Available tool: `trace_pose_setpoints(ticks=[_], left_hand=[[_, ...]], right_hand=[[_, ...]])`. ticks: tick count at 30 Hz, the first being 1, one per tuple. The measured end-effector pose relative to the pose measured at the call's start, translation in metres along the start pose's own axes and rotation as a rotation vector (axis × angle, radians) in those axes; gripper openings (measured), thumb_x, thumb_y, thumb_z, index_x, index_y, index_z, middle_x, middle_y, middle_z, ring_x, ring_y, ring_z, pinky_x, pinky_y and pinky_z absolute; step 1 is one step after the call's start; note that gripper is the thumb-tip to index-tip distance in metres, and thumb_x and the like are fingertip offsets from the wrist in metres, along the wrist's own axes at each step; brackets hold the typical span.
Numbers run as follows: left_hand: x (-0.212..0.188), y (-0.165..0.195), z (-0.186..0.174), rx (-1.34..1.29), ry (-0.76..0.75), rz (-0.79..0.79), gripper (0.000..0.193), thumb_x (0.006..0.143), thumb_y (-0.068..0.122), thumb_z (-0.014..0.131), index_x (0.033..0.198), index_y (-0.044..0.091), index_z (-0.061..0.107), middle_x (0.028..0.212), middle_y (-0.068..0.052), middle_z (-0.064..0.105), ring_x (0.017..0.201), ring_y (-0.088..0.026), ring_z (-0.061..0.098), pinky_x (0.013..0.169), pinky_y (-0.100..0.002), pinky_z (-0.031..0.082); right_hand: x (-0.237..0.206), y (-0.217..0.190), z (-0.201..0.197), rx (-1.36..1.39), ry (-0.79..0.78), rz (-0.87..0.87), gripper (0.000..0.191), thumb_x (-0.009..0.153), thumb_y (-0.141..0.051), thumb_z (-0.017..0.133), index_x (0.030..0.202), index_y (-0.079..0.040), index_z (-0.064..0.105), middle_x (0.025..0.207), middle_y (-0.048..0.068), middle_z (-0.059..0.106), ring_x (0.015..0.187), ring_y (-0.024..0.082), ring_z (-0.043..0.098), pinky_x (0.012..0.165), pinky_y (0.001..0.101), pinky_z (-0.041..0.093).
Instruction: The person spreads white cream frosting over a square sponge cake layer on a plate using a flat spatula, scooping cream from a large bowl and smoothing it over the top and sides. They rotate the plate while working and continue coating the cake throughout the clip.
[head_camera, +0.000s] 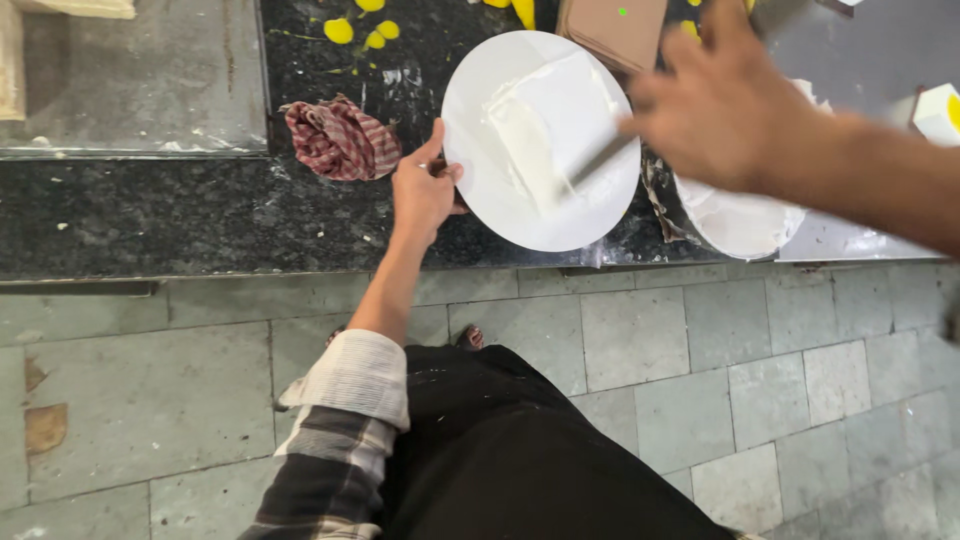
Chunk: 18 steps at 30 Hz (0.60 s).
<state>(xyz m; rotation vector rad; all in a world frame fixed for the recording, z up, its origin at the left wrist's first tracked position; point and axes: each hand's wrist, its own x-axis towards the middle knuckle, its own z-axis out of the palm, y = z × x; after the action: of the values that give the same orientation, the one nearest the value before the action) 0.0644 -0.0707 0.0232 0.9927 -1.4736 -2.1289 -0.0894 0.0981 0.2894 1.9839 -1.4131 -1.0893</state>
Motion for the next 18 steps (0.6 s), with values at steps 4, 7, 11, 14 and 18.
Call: trace_pose_setpoints(ticks=[4, 7, 11, 14, 18], left_hand=[[0.008, 0.002, 0.000, -0.027, -0.052, 0.018, 0.065, 0.095, -0.006, 0.061, 0.153, 0.021, 0.047, 0.101, -0.009, 0.070, 0.077, -0.014, 0.070, 0.060, -0.037, 0.071], [0.022, 0.014, 0.000, 0.025, -0.064, 0.008, 0.068, 0.092, -0.007, 0.060, 0.153, 0.020, 0.046, 0.101, -0.009, 0.069, 0.076, -0.015, 0.069, 0.059, -0.037, 0.070], [0.029, 0.031, -0.003, 0.097, -0.061, 0.172, 0.069, 0.095, -0.006, 0.066, 0.158, 0.013, 0.043, 0.103, -0.016, 0.075, 0.076, -0.016, 0.067, 0.059, -0.036, 0.067], [0.016, 0.025, -0.007, -0.061, -0.028, 0.078, 0.064, 0.097, -0.002, 0.063, 0.156, 0.012, 0.043, 0.103, -0.017, 0.074, 0.076, -0.022, 0.073, 0.059, -0.037, 0.064], [-0.011, 0.006, -0.004, -0.098, -0.115, -0.033, 0.064, 0.093, -0.005, 0.062, 0.153, 0.012, 0.047, 0.108, -0.012, 0.071, 0.085, -0.020, 0.074, 0.063, -0.040, 0.070]], right_hand=[[-0.068, -0.014, -0.023, 0.141, -0.054, 0.090, 0.037, 0.084, -0.019, 0.064, 0.116, -0.030, 0.079, 0.098, -0.010, 0.074, 0.084, 0.015, 0.061, 0.090, 0.0453, 0.038], [-0.095, -0.017, -0.031, 0.204, -0.044, 0.194, 0.036, 0.087, -0.015, 0.062, 0.116, -0.030, 0.079, 0.101, -0.010, 0.073, 0.085, 0.015, 0.061, 0.092, 0.0451, 0.038], [-0.087, -0.024, -0.031, 0.120, 0.067, 0.156, 0.033, 0.088, -0.022, 0.066, 0.118, -0.025, 0.080, 0.100, -0.008, 0.071, 0.086, 0.017, 0.060, 0.087, 0.0436, 0.037], [-0.056, -0.022, -0.031, 0.035, 0.067, 0.162, 0.037, 0.085, -0.030, 0.066, 0.121, -0.027, 0.078, 0.095, -0.007, 0.067, 0.096, 0.020, 0.061, 0.094, 0.0488, 0.040], [-0.004, -0.015, -0.028, 0.004, 0.236, 0.132, 0.017, 0.089, -0.031, 0.067, 0.099, -0.021, 0.075, 0.094, -0.006, 0.066, 0.115, 0.024, 0.062, 0.098, 0.0479, 0.039]])
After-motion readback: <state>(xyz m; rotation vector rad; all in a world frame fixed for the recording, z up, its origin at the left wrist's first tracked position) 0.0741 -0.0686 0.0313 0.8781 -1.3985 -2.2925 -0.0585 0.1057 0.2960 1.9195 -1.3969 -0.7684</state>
